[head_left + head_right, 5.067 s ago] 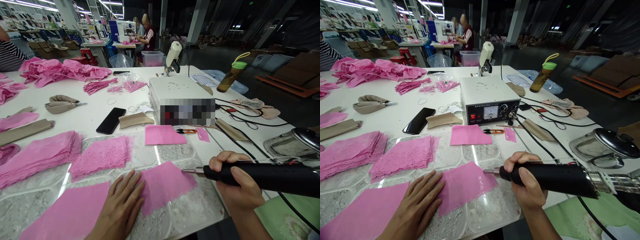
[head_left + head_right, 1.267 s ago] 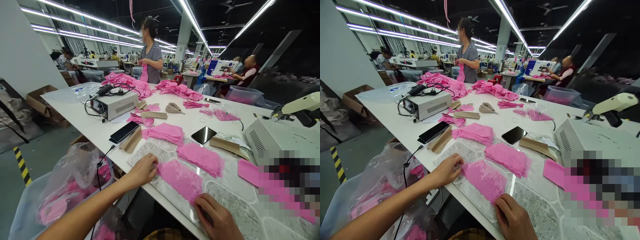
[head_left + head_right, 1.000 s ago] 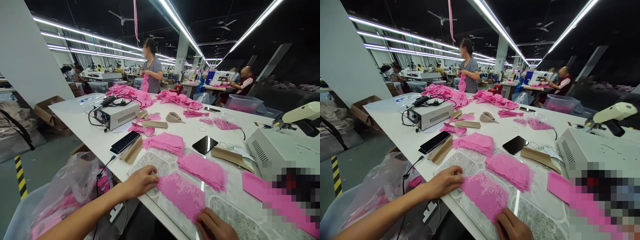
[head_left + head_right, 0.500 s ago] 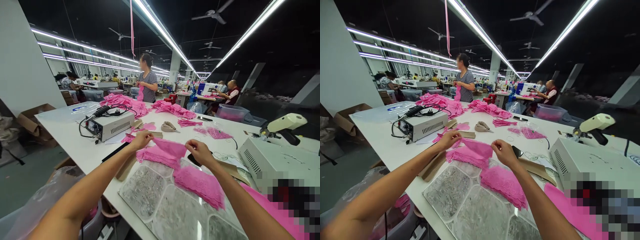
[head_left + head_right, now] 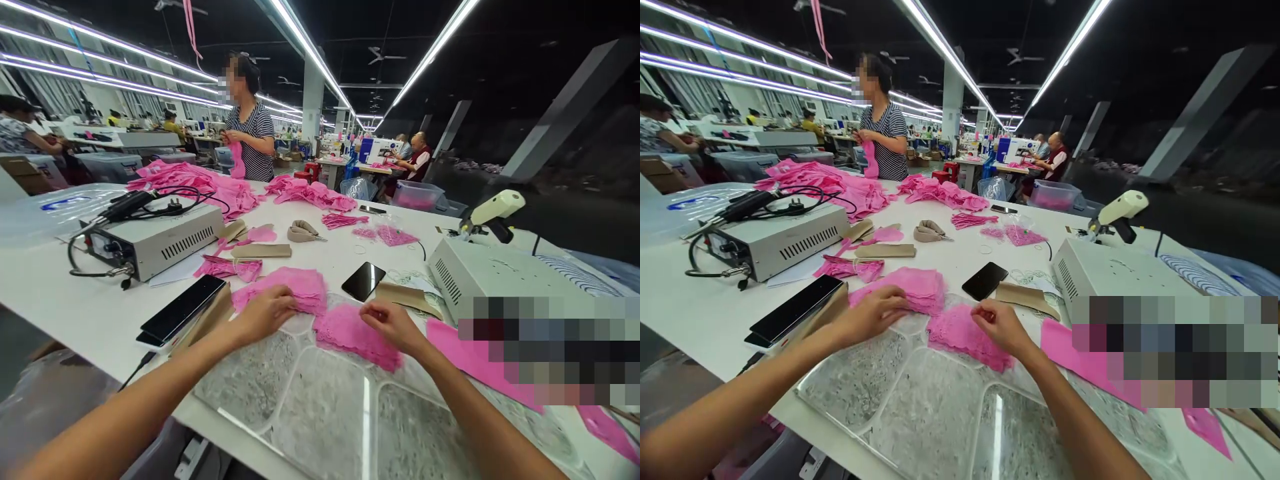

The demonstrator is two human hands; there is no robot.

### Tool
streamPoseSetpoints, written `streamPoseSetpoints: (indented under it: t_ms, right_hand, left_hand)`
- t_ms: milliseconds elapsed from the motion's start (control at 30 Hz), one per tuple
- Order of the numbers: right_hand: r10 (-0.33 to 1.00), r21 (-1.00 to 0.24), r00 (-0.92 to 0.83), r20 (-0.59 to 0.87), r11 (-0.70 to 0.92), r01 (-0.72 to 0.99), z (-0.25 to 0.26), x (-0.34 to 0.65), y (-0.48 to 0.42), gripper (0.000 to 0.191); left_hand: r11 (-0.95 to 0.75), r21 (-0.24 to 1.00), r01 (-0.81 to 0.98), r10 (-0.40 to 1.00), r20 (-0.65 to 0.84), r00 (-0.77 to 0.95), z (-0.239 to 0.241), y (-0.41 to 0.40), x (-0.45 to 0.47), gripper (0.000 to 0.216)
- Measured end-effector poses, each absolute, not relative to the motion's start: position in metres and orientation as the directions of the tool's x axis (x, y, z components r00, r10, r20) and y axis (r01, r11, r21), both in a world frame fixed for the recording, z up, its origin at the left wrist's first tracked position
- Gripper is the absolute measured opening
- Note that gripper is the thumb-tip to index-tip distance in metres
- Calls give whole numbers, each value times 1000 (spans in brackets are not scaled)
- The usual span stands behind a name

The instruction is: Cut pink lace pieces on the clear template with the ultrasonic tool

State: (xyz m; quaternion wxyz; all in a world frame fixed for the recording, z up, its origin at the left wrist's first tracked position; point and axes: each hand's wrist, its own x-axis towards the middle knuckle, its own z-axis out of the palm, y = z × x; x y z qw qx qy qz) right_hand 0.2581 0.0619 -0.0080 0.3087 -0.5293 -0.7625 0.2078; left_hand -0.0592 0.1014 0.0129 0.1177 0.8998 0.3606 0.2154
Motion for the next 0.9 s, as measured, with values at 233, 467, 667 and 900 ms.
streamPoseSetpoints:
  t_ms: [233,467,667,900]
  right_hand:
    - [952,-635,-276,131,294,714,-16,289,9,12]
    - [948,-654,-303,94,288,699,-22,286,18,19]
    - [949,-674,-301,96,285,682,-17,287,20,20]
    - [947,-644,-289,141,309,700,-16,269,18,6]
  left_hand:
    - [-806,341,483,561,184,807,-8,78,32,6]
    - [-774,343,533,589,79,804,-3,88,36,13]
    - [-758,342,555,590,-4,807,6,94,37,20]
    - [-760,253,599,621,7,784,8,78,42,12]
